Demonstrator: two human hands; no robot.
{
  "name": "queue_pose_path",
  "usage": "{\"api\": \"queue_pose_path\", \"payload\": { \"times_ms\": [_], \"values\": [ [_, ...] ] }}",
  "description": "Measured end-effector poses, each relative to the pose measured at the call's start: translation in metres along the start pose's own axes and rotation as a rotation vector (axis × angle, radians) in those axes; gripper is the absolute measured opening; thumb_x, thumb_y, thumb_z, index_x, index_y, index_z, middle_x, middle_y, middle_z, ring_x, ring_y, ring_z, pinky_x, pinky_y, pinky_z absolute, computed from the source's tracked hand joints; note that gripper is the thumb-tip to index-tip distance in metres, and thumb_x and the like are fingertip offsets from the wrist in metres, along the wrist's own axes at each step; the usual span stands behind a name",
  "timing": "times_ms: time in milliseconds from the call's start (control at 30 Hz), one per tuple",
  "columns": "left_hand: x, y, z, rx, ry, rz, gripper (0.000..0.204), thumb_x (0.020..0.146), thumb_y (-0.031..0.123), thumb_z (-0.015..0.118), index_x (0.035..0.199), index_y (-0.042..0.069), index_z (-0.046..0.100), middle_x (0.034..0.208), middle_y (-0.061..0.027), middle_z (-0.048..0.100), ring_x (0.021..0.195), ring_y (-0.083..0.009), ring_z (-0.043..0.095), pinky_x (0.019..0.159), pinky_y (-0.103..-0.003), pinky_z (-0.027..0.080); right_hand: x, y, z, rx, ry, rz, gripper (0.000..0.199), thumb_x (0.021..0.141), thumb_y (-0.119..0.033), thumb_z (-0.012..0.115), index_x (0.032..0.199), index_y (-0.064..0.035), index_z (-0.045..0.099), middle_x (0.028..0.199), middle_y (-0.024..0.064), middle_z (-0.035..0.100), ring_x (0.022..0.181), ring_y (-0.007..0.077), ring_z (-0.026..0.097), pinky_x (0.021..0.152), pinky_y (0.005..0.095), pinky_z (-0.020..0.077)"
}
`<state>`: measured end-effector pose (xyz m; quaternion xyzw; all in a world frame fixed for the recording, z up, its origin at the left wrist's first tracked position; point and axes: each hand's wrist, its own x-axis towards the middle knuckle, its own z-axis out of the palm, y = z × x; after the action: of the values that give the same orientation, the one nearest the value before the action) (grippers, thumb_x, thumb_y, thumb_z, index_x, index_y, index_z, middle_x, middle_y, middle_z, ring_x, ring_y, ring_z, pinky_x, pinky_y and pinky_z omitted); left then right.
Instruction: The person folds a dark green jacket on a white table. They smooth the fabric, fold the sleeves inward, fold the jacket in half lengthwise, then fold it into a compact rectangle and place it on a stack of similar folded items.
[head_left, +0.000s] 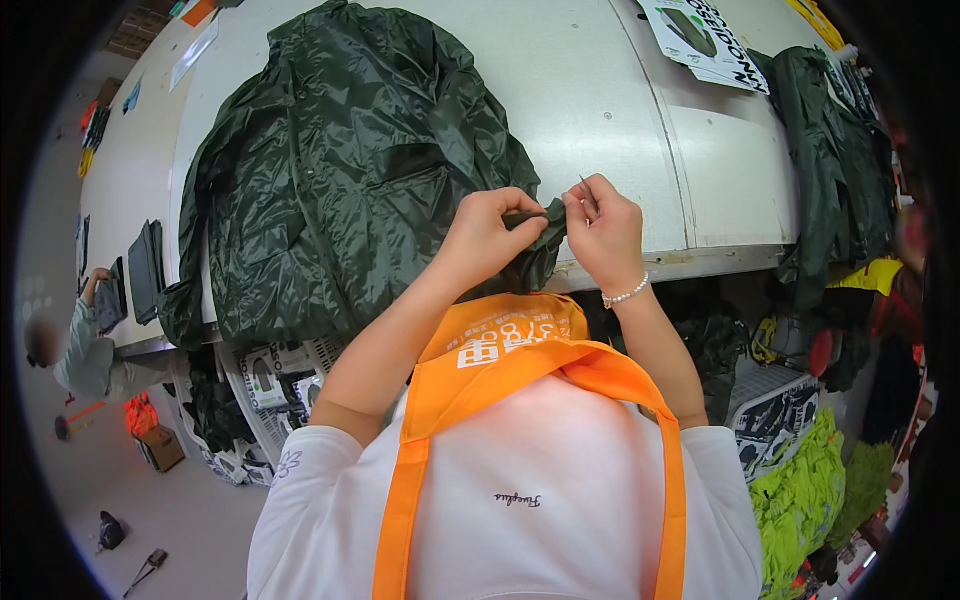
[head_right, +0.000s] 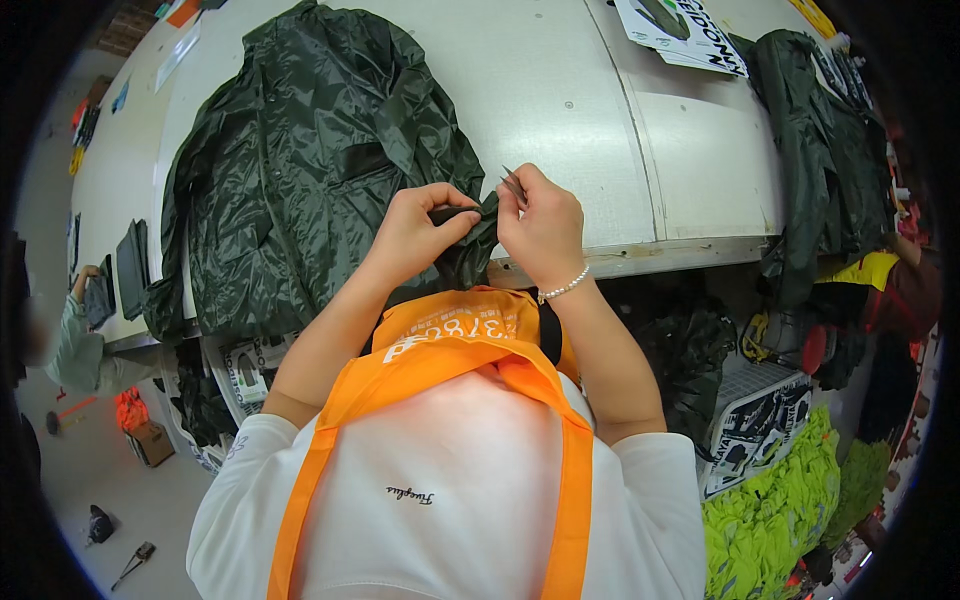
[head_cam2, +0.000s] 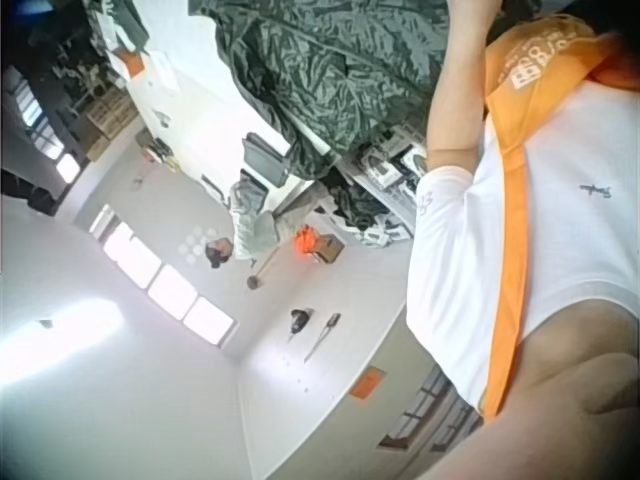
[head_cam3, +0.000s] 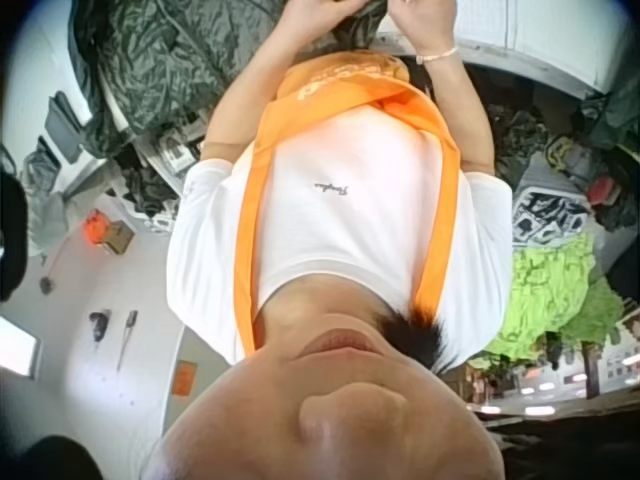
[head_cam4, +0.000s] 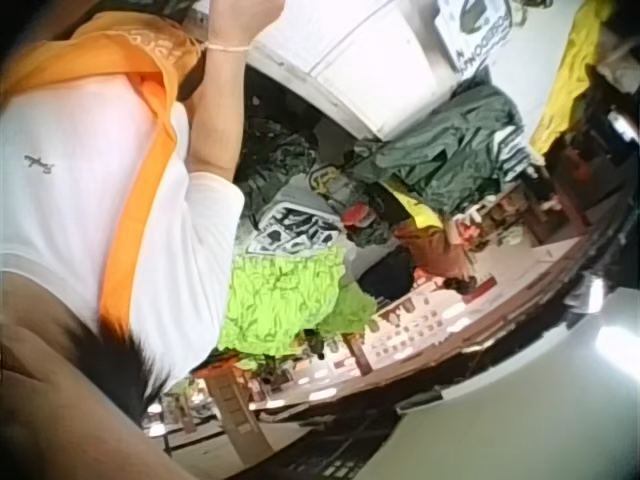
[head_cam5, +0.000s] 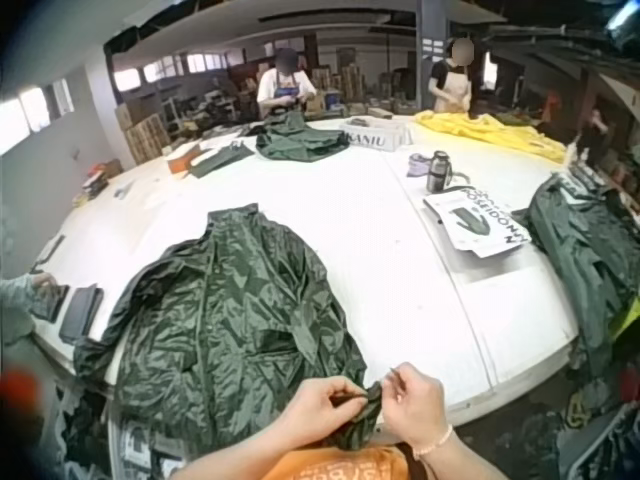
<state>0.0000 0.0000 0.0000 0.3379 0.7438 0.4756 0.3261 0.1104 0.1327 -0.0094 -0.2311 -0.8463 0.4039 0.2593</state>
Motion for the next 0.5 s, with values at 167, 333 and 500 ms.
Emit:
{"api": "queue_pose_path", "payload": {
  "times_ms": [167, 333, 500],
  "values": [
    [0.0, -0.003, -0.003, -0.3, 0.004, -0.025, 0.017, 0.082, 0.013, 0.065, 0.087, -0.003, 0.067, 0.076, -0.003, 0.068, 0.071, -0.0055, 0.059, 0.062, -0.02, 0.046, 0.008, -0.007, -0.009, 0.237, -0.188, 0.058, 0.011, 0.081, -0.009, 0.065, 0.081, -0.0005, 0.058, 0.062, 0.0079, 0.057, 0.052, 0.0159, 0.055, 0.051, 0.0276, 0.0431],
    [-0.003, -0.005, -0.003, -0.321, -0.035, -0.06, 0.012, 0.085, 0.011, 0.063, 0.088, 0.0, 0.063, 0.069, 0.0022, 0.061, 0.061, -0.0004, 0.051, 0.054, -0.016, 0.039, 0.009, -0.024, -0.02, 0.166, -0.133, 0.026, 0.016, 0.084, -0.014, 0.064, 0.088, 0.0, 0.057, 0.074, 0.0099, 0.059, 0.065, 0.0174, 0.057, 0.06, 0.0287, 0.046],
    [-0.005, -0.004, -0.013, -0.367, -0.094, -0.141, 0.01, 0.088, 0.012, 0.061, 0.092, 0.003, 0.058, 0.069, 0.0063, 0.056, 0.057, 0.0028, 0.043, 0.051, -0.013, 0.032, 0.008, -0.026, -0.05, 0.167, -0.436, 0.153, 0.019, 0.087, -0.017, 0.061, 0.093, 0.0003, 0.057, 0.084, 0.0116, 0.06, 0.076, 0.0205, 0.06, 0.069, 0.0308, 0.0484]
  ]
}}
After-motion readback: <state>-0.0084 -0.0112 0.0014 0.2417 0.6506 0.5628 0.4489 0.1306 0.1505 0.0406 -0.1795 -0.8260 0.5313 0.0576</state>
